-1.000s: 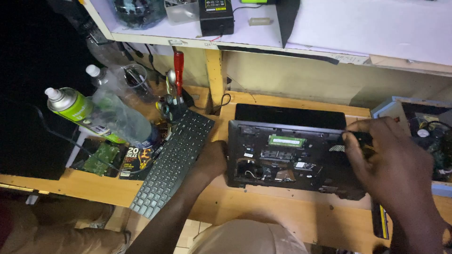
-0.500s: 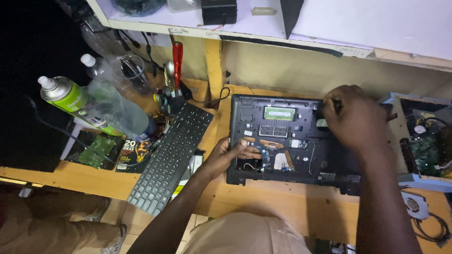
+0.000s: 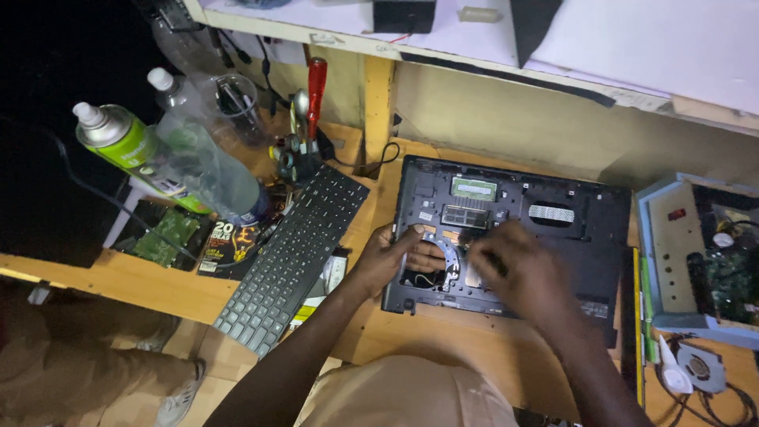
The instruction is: Disassembling a laptop to access internal components, including removing the keyboard and unscrewing the motherboard.
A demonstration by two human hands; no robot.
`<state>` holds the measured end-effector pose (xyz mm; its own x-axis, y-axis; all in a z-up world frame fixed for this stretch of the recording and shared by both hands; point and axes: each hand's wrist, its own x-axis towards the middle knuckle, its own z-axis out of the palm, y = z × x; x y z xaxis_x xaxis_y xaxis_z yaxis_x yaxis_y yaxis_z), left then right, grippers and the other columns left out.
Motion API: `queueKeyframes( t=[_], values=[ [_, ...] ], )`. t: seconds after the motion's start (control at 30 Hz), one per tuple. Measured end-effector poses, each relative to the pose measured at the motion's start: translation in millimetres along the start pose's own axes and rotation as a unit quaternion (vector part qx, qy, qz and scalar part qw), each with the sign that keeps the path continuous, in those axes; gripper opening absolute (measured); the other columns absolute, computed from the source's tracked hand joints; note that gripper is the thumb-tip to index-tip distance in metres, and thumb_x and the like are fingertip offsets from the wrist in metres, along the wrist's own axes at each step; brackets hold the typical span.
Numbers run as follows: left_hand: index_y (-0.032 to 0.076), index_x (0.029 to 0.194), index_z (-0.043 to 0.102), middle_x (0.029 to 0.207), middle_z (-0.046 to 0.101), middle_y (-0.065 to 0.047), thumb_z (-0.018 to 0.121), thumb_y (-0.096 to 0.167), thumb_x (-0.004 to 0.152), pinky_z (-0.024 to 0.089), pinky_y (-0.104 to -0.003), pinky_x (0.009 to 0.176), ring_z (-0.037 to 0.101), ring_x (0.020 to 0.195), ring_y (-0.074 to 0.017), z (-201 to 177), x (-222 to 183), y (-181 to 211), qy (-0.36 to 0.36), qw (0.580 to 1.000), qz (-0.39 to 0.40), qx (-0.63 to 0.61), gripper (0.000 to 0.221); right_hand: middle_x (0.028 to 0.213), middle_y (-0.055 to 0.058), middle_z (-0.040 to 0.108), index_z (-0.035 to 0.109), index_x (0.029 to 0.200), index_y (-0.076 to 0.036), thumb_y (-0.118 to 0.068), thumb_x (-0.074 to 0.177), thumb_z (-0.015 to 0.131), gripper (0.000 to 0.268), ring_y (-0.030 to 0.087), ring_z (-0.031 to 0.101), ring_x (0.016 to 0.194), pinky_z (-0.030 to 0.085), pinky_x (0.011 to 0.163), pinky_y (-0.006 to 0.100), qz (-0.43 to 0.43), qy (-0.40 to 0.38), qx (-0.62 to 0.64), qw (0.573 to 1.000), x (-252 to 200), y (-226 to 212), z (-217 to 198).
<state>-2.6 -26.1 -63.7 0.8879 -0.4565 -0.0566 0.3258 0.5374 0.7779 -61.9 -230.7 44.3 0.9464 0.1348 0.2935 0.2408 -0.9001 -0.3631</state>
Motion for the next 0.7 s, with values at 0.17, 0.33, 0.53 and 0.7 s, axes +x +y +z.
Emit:
queueKeyframes(
  t=[0.17, 0.33, 0.53, 0.7],
  values=[
    [0.006, 0.105, 0.056, 0.098, 0.073, -0.034, 0.06, 0.027, 0.104, 0.064, -0.045, 0.076, 0.074, 0.088, -0.0397, -1, -1, 3, 0.002, 1.0, -0.01, 0.018, 0.021, 0.102, 0.014, 0.07, 0.078, 0.103, -0.008, -0.016, 0.082, 0.079, 0.023, 0.038, 0.075, 0.077, 0.064, 0.056, 0.045, -0.044, -0.06, 0.013, 0.997, -14, -10, 3],
    [0.004, 0.112, 0.057, 0.101, 0.07, -0.037, 0.06, 0.024, 0.104, 0.064, -0.046, 0.077, 0.073, 0.089, -0.0411, -7, 5, -8, 0.012, 1.0, -0.019, 0.005, 0.022, 0.103, 0.002, 0.068, 0.077, 0.1, -0.02, -0.037, 0.086, 0.076, 0.022, 0.031, 0.076, 0.077, 0.064, 0.061, 0.046, -0.094, -0.051, -0.058, 0.993, -15, -2, 13],
    [0.0, 0.118, 0.06, 0.102, 0.071, -0.036, 0.06, 0.028, 0.103, 0.064, -0.045, 0.078, 0.074, 0.09, -0.0394, -1, -1, 2, 0.008, 0.999, -0.023, 0.023, 0.032, 0.102, 0.0, 0.066, 0.078, 0.096, -0.02, -0.039, 0.093, 0.069, 0.022, 0.026, 0.076, 0.074, 0.063, 0.059, 0.042, -0.127, -0.066, -0.097, 0.985, -19, -6, 12],
    [0.001, 0.118, 0.062, 0.101, 0.072, -0.035, 0.06, 0.027, 0.102, 0.064, -0.045, 0.078, 0.074, 0.09, -0.0394, -1, -1, 3, 0.027, 0.999, -0.034, 0.029, 0.03, 0.104, 0.002, 0.065, 0.075, 0.102, -0.018, -0.037, 0.098, 0.062, 0.023, 0.025, 0.076, 0.075, 0.061, 0.059, 0.039, -0.11, -0.092, -0.113, 0.983, -21, 3, 29]
  ],
)
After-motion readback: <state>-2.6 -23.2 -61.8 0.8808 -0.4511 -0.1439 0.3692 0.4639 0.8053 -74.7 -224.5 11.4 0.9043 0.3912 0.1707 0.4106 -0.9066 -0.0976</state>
